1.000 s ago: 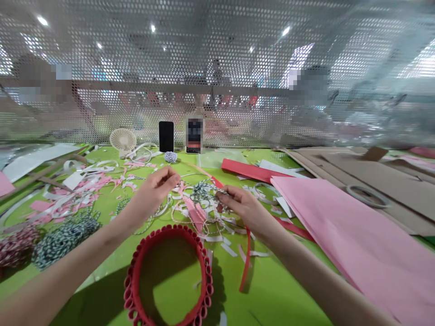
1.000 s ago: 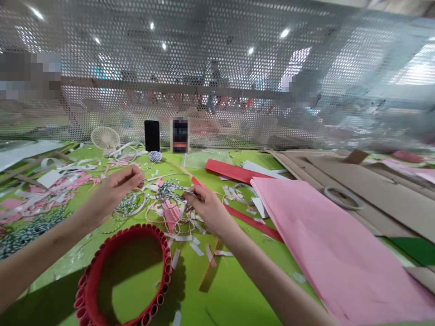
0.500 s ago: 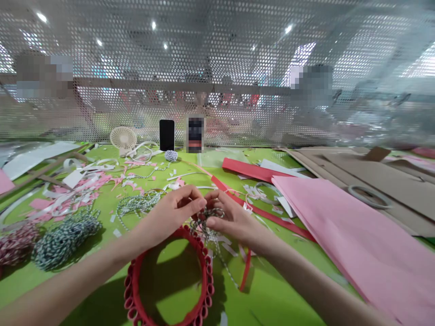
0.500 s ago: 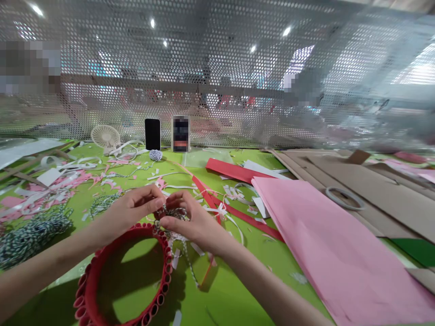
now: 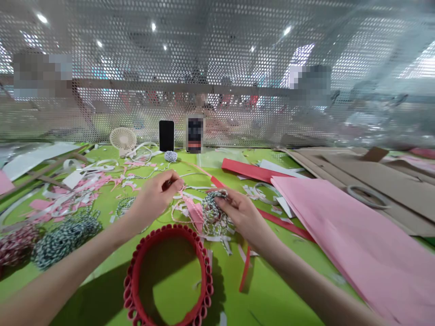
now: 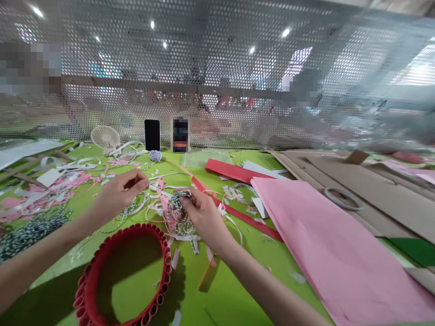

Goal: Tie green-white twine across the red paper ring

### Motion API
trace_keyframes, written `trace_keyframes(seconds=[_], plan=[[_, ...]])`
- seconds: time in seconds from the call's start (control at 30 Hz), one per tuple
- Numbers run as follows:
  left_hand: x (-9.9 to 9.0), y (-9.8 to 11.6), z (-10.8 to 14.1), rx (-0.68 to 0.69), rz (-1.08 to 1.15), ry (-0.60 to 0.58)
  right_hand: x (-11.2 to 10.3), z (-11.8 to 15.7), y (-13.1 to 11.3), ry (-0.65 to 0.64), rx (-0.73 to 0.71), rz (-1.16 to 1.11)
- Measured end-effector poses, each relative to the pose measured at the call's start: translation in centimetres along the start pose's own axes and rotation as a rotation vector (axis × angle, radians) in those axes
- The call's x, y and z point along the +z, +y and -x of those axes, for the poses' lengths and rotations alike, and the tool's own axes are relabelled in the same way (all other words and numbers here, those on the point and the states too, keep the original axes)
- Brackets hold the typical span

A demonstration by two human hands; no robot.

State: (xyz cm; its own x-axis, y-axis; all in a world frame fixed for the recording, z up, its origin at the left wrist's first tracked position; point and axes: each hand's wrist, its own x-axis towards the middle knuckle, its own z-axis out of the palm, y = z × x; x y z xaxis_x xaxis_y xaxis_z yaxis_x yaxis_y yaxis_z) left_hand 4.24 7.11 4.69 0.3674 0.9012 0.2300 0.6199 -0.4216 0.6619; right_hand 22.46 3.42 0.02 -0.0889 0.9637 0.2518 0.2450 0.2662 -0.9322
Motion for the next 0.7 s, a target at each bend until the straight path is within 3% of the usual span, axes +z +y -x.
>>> trace_keyframes(seconds=[0.1,0.23,0.4,0.47,0.57,0.7], plan=[[-0.8,-0.7,-0.6,0.029,-0.098,-0.096,0.1,-0.1,0.4,0.026,0.030,-0.013],[-1.4,0.0,-0.4,0.032,-0.090,-0.013,0.2,0.0,0.0,0.018,0.012,0.047],[0.1,0.9,0.7,0.124,0.016,-0.293,0.5,0.4,-1.1,-0.068,-0.032,0.074],[0.8,0.9,0.9,0.145,0.044,-0.339,0.6,0.5,-1.2,-0.099,-0.029,0.030],[1.0,0.8,0.9,0.161,-0.042,-0.325,0.6,0.4,-1.2,-0.110,-0.005,0.003],[0.5,0.6,0.7,0.290,-0.353,-0.195,0.3,0.2,-0.9,-0.134,0.043,0.115]])
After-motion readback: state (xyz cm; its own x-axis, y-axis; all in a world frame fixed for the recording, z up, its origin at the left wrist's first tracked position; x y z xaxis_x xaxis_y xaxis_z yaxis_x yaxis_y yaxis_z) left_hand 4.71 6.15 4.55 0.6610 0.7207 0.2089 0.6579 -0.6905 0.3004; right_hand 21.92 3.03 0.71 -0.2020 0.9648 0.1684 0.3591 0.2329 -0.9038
